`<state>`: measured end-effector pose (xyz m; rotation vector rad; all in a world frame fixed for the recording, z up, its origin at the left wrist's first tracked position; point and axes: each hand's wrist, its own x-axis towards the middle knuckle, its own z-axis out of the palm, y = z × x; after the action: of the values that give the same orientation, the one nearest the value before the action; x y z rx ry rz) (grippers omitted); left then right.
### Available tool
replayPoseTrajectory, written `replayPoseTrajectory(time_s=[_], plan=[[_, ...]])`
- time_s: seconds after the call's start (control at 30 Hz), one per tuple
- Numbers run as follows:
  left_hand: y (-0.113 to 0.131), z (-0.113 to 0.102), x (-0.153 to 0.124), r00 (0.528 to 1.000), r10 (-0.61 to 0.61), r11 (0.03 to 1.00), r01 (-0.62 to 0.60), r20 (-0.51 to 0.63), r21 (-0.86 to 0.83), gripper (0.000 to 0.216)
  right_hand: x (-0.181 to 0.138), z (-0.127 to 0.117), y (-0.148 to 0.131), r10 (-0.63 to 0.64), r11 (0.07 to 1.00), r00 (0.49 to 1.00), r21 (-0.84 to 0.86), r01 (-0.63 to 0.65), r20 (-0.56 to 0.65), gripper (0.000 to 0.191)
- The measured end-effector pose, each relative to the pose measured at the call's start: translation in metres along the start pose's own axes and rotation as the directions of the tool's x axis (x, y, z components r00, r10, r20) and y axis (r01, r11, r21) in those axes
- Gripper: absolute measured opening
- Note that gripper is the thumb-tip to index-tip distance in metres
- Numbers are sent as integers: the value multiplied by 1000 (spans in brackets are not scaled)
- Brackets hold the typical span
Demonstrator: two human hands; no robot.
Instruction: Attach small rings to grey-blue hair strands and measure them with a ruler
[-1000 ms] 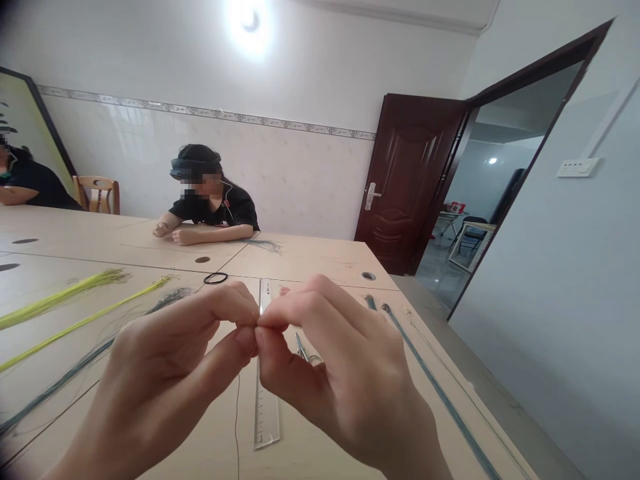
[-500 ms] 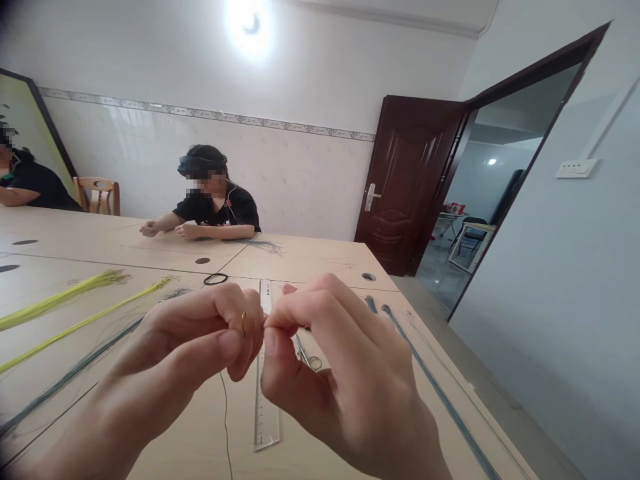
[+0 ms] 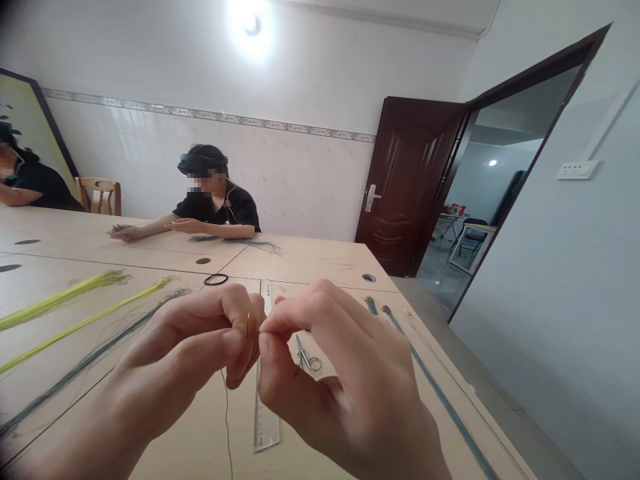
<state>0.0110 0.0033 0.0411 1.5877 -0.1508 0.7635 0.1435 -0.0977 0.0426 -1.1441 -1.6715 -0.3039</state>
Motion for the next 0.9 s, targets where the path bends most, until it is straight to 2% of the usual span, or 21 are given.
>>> replayPoseTrajectory(time_s=[0.13,0.27,0.37,0.5,0.57,0.67,0.73,0.77,0.8,0.83,0.9], plan=[[-1,-1,0,1000,-21,998,21,-15,62,20,0,-1,-5,69,997,997,-40,-71,-33,10],[-2,3,0,995,23,949,10,-100,314,20,1,-3,-8,185,982,982,-28,-184,26,5],[-4,4,4,991,59,877,6,-121,480,22,3,-1,-4,212,977,977,-8,-212,35,2],[-11,1,10,992,44,824,32,-121,566,24,7,-2,4,248,967,969,-57,-249,-19,7],[-15,4,10,995,29,787,34,-92,616,19,10,-7,13,263,960,956,-60,-272,-131,12],[-24,19,5,997,19,704,-62,68,708,15,17,-26,39,267,943,902,-100,-317,-339,21],[-34,36,-1,973,18,632,-188,229,752,16,19,-47,65,303,894,888,-219,-391,-346,21],[-40,45,-5,950,11,593,-259,313,763,18,18,-60,78,341,839,879,-315,-444,-333,21],[-47,54,-10,919,-1,557,-327,395,763,20,15,-74,90,394,743,863,-444,-501,-315,23],[-54,64,-15,881,-11,511,-402,473,760,22,11,-90,102,438,677,839,-496,-544,-323,21],[-72,83,-30,774,-20,442,-560,632,700,20,-4,-125,120,518,558,786,-563,-610,-338,18]])
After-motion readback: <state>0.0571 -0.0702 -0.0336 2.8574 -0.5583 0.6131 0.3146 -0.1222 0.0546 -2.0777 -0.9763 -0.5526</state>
